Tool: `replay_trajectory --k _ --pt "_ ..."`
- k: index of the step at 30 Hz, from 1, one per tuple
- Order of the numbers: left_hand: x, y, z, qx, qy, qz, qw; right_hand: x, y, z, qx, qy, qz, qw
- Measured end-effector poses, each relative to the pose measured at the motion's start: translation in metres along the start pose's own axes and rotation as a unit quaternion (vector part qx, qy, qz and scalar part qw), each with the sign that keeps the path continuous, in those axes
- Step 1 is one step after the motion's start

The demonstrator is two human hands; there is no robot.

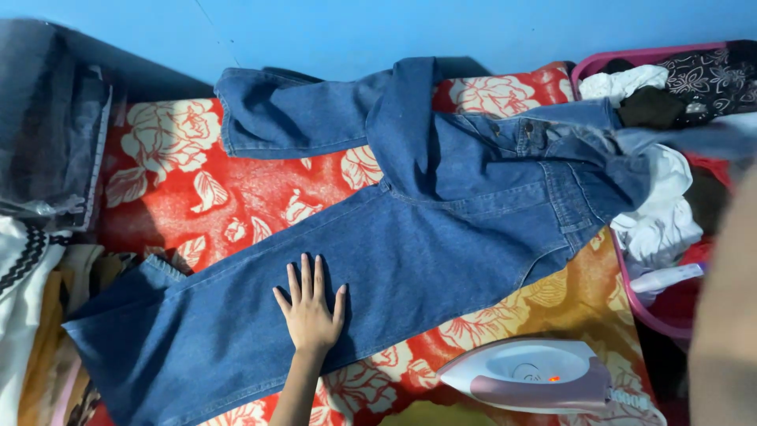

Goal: The person irons a pair of blue jeans on a floral-patterned table. They smooth the fabric, spray water on the jeans, and use a pink and white iron to press the legs. The person adjusts the jeans and continues ironing different sections.

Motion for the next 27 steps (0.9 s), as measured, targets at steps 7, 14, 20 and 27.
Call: replay_trajectory --k 7,14,20,27 --pt "0.000 -0.003 -0.003 -0.009 -0.029 0.076 0.997 -0.158 0.130 0.154 -0.323 -0.040 0.361 0.874" --pt "0.001 -0.003 0.001 -0.039 -0.033 0.073 0.996 -0.158 0.171 0.115 -0.333 -0.012 0.142 0.932" --pt "0.000 0.009 0.012 -0.038 -0.055 0.042 0.997 -0.247 0.110 0.378 0.044 -0.173 0.125 0.976" --pt "-0.006 -0.022 0.060 -0.038 -0.054 0.011 0.998 -0.273 0.108 0.293 -0.124 -0.307 0.341 0.880"
Point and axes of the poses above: each hand's wrist, its own x-axis towards the middle knuckle, its own y-axis out of the palm, z = x × y, the point moved 7 cm from there along x, towards the middle knuckle, and after that the axes turned 9 degrees about -x, right-handed, at the moved point
